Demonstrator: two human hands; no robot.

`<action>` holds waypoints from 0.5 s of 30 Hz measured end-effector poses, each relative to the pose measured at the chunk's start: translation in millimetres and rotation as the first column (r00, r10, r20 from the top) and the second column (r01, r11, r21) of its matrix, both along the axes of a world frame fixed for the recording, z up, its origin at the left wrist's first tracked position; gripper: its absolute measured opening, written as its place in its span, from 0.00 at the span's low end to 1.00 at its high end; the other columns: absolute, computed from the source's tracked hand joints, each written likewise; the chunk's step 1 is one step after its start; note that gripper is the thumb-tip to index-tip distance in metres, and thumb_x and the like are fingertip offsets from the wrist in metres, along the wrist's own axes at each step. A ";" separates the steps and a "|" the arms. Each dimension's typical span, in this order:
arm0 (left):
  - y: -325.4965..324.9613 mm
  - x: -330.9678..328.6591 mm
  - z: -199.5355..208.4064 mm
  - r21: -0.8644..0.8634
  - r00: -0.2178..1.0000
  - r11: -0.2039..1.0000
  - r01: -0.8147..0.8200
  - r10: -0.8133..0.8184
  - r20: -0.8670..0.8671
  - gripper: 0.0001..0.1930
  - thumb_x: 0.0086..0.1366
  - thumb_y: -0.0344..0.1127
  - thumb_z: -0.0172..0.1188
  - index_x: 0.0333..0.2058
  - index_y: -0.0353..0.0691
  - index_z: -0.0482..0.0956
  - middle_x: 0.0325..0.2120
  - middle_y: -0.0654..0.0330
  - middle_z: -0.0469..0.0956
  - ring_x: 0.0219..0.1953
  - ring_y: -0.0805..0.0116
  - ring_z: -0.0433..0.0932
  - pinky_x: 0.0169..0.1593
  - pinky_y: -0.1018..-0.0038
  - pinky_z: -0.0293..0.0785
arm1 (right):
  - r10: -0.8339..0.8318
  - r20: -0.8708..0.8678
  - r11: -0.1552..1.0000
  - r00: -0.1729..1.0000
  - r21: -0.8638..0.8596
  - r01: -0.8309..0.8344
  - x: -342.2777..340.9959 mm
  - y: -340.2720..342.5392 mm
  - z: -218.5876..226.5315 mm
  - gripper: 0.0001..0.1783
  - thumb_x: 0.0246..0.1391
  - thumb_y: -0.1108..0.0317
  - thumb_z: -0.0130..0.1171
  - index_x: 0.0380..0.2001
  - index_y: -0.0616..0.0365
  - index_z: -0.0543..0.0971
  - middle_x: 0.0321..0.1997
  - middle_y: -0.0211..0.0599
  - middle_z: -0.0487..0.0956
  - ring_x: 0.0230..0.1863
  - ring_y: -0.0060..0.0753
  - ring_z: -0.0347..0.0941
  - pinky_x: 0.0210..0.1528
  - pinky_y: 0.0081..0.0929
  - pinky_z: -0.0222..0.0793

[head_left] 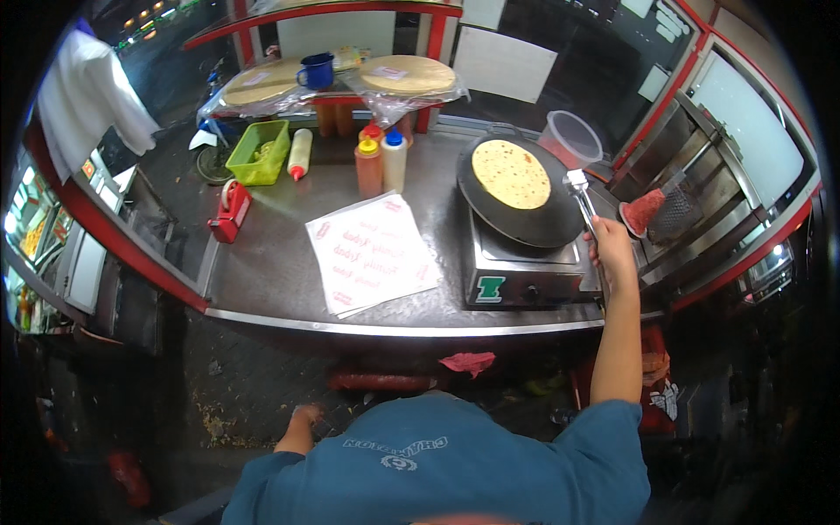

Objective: The person cooks a flatbread on a griddle, adds shredded meat, lettuce, and sauces, then folds and wraps the item in paper and a plastic bag. The finished wrap is handed to a customer.

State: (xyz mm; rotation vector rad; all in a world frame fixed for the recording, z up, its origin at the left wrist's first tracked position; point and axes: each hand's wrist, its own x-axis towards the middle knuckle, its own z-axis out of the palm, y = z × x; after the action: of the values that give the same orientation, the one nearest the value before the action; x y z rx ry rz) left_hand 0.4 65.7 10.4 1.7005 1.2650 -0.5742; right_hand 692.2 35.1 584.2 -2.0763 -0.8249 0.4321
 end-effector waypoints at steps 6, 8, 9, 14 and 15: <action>7.5 24.8 20.8 -0.299 0.616 0.615 -0.730 0.781 0.101 0.13 0.74 0.38 0.54 0.51 0.45 0.81 0.36 0.61 0.82 0.35 0.67 0.81 0.36 0.67 0.78 | 0.131 -0.033 0.986 0.991 -0.102 -0.134 83.2 93.9 -23.3 0.17 0.69 0.59 0.59 0.31 0.62 0.81 0.22 0.28 0.77 0.16 0.18 0.67 0.14 0.22 0.55; 18.0 50.9 15.8 -0.406 0.410 0.445 -0.799 0.895 0.174 0.12 0.74 0.37 0.54 0.51 0.44 0.81 0.34 0.62 0.81 0.34 0.68 0.80 0.35 0.68 0.77 | 0.162 0.115 0.987 0.980 -0.029 -0.159 71.9 109.8 3.3 0.16 0.69 0.59 0.59 0.36 0.63 0.82 0.24 0.27 0.77 0.18 0.17 0.66 0.16 0.21 0.56; 15.2 65.9 19.9 -0.377 0.391 0.429 -0.821 0.903 0.175 0.12 0.74 0.37 0.53 0.51 0.44 0.80 0.35 0.62 0.81 0.35 0.66 0.80 0.36 0.67 0.78 | 0.199 0.164 0.979 0.966 0.008 -0.203 59.8 111.0 28.3 0.16 0.70 0.59 0.58 0.38 0.63 0.83 0.24 0.26 0.77 0.18 0.16 0.66 0.17 0.20 0.57; -38.8 65.5 16.8 -0.250 0.480 0.484 -0.838 0.873 0.082 0.22 0.79 0.51 0.46 0.53 0.39 0.79 0.42 0.56 0.84 0.39 0.61 0.82 0.42 0.62 0.80 | 0.347 -0.029 0.929 0.938 0.147 -0.339 41.7 70.7 82.7 0.16 0.71 0.59 0.58 0.43 0.63 0.84 0.26 0.25 0.77 0.19 0.15 0.64 0.20 0.17 0.58; -40.9 63.3 12.7 -0.278 0.485 0.489 -0.827 0.870 0.089 0.22 0.79 0.51 0.48 0.53 0.39 0.79 0.41 0.56 0.83 0.39 0.60 0.82 0.42 0.62 0.79 | 0.311 -0.022 0.946 0.950 0.102 -0.307 71.5 62.2 81.1 0.17 0.70 0.58 0.58 0.43 0.62 0.84 0.27 0.26 0.78 0.19 0.15 0.65 0.20 0.17 0.58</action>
State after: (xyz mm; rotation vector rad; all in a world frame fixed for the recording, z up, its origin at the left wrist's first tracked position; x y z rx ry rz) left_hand 63.7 24.8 23.1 0.7243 1.6208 0.1174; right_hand 763.7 97.4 665.4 -1.8472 -1.1331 0.5859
